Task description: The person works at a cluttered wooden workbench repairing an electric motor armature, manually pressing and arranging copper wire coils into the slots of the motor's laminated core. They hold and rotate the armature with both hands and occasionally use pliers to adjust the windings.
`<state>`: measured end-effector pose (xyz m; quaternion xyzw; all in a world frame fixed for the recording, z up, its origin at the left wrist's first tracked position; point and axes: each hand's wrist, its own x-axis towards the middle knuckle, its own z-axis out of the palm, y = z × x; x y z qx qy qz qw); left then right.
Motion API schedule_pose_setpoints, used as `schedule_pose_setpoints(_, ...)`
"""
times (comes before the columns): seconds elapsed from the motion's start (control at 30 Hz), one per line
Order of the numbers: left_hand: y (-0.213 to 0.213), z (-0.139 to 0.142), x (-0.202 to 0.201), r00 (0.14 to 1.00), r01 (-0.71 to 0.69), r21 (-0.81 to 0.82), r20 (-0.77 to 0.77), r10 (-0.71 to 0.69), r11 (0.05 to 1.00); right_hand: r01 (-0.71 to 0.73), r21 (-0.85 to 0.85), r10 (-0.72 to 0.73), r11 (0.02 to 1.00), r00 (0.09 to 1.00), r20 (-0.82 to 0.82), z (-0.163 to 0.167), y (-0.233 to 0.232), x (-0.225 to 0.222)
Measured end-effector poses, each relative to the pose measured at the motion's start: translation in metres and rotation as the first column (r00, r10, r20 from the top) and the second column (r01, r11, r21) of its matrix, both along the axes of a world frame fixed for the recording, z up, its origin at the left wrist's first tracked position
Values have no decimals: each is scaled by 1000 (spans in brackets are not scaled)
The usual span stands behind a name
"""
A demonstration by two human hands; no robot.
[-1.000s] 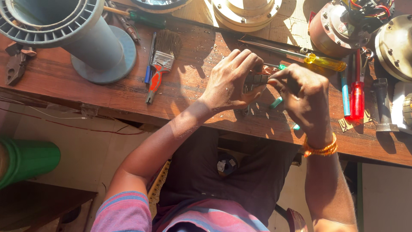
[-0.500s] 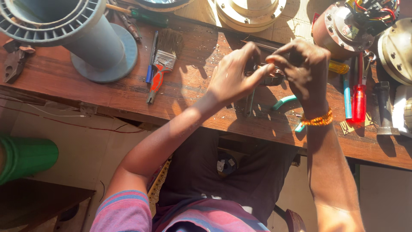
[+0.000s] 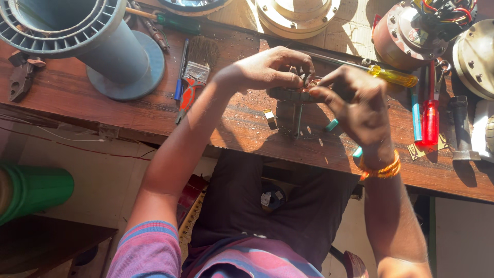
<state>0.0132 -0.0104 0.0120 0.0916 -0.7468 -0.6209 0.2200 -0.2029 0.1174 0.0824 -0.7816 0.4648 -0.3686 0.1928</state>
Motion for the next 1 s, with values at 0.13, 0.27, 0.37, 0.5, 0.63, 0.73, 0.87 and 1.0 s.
schedule_pose_setpoints(0.13, -7, 10, 2, 999, 33, -255, -30, -42, 966, 19, -167, -52, 986, 980, -195, -1, 12, 14)
schedule_pose_setpoints(0.27, -3, 10, 3, 998, -19, -302, 50, 36, 953, 91, -87, -102, 992, 986, -133, -8, 23, 20)
schedule_pose_setpoints(0.37, 3, 8, 7, 999, -50, -278, -2, 52, 959, 175, -24, -177, 984, 972, -154, -19, 29, 21)
schedule_pose_setpoints(0.5, 15, 7, 9, 994, -109, -388, -33, 104, 915, 141, -4, -140, 990, 984, -109, -44, 35, 20)
schedule_pose_setpoints(0.63, 38, 4, 0, 951, -309, -541, -179, 252, 782, 155, -8, -154, 988, 987, 47, -75, 42, 14)
schedule_pose_setpoints(0.73, 55, 0, -7, 889, -453, -598, -248, 385, 661, 220, 76, -227, 973, 969, 99, -87, 47, 1)
schedule_pose_setpoints(0.87, 68, -1, -11, 827, -536, -603, -237, 510, 590, 317, 5, -316, 948, 946, 71, -73, 46, -22)
schedule_pose_setpoints(1.0, 75, -1, -13, 791, -574, -606, -237, 565, 550, 310, -30, -308, 950, 950, 61, -41, 42, -29)
